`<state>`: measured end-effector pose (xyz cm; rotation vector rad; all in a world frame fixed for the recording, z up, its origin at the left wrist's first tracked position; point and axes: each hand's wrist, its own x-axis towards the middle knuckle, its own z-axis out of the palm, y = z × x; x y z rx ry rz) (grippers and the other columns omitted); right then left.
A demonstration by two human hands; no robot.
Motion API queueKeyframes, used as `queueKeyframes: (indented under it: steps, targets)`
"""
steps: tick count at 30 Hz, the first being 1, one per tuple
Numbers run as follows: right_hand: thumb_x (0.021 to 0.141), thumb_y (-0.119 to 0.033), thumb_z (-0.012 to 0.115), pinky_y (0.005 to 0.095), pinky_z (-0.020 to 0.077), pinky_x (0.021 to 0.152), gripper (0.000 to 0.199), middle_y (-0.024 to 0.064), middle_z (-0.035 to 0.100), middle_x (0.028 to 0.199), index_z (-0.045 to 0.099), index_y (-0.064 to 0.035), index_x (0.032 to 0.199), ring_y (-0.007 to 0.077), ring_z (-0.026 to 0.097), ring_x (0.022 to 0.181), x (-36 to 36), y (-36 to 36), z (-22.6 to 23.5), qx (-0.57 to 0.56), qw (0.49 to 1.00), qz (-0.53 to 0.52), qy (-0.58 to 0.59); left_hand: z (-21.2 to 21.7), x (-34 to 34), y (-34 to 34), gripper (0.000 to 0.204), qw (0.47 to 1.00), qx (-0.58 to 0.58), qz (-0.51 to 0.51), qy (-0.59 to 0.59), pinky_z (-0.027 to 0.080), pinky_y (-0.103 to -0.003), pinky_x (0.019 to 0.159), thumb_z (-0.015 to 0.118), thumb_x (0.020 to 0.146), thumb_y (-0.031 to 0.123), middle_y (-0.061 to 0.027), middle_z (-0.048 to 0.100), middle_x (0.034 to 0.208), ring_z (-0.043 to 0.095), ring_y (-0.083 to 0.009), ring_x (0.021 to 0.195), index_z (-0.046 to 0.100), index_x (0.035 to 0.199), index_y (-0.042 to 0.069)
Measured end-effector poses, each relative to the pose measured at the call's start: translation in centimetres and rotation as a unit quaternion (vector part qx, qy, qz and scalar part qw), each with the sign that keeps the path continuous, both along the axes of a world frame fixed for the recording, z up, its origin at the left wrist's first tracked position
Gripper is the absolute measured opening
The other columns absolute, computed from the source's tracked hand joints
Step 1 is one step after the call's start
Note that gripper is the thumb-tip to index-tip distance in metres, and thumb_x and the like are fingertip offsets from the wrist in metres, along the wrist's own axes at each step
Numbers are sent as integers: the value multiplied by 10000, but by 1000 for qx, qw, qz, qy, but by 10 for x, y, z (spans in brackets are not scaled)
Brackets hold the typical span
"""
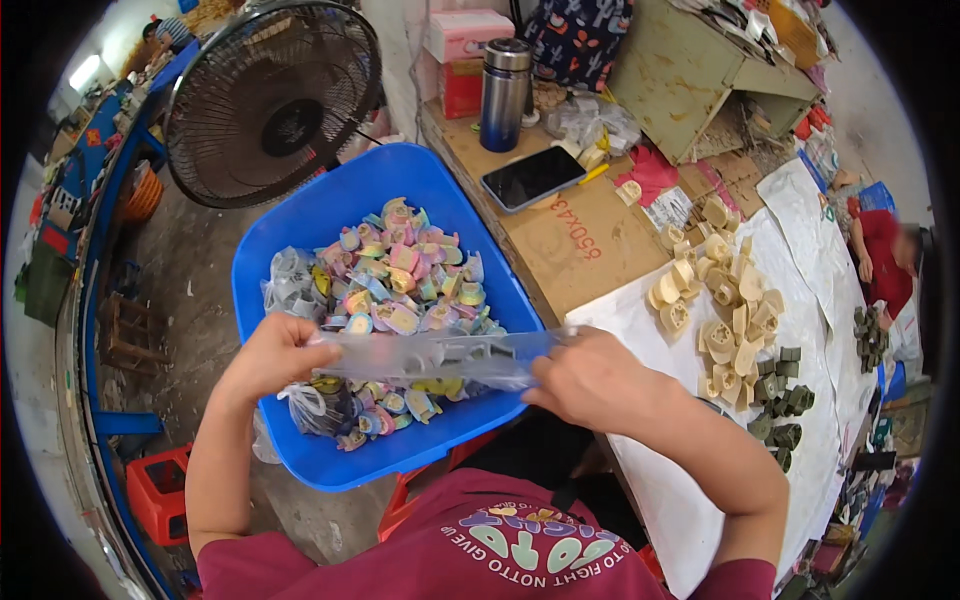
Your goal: The person wraps small green plastic objects with black foam strips using scissors to cut the material. They also handle a clear plastic bag and place wrapped items into a blue bin. The workspace is cluttered with various plastic parts and tools.
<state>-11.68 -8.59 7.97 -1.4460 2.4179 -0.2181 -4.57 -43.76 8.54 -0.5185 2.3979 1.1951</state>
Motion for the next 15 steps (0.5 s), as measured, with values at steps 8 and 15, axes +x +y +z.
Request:
queueKeyframes:
  steps: [8, 15]
  targets:
    - [817, -176, 633, 427, 505, 656, 132, 156, 638, 687, 630, -47, 790, 331, 643, 692, 6, 38, 17, 45, 996, 1, -75, 9, -2, 9, 225, 965, 175, 21, 194, 444, -266, 759, 661, 790, 85, -83, 645, 970, 566, -108, 884, 565, 591, 40]
    - [825, -112, 616, 339, 503, 702, 129, 117, 666, 796, 650, -33, 921, 223, 647, 737, -7, 12, 52, -136, 930, -132, -315, -26, -7, 48, 107, 843, 483, -205, 117, 373, -382, 1015, 726, 780, 111, -126, 539, 1302, 518, -242, 1188, 648, 799, 41]
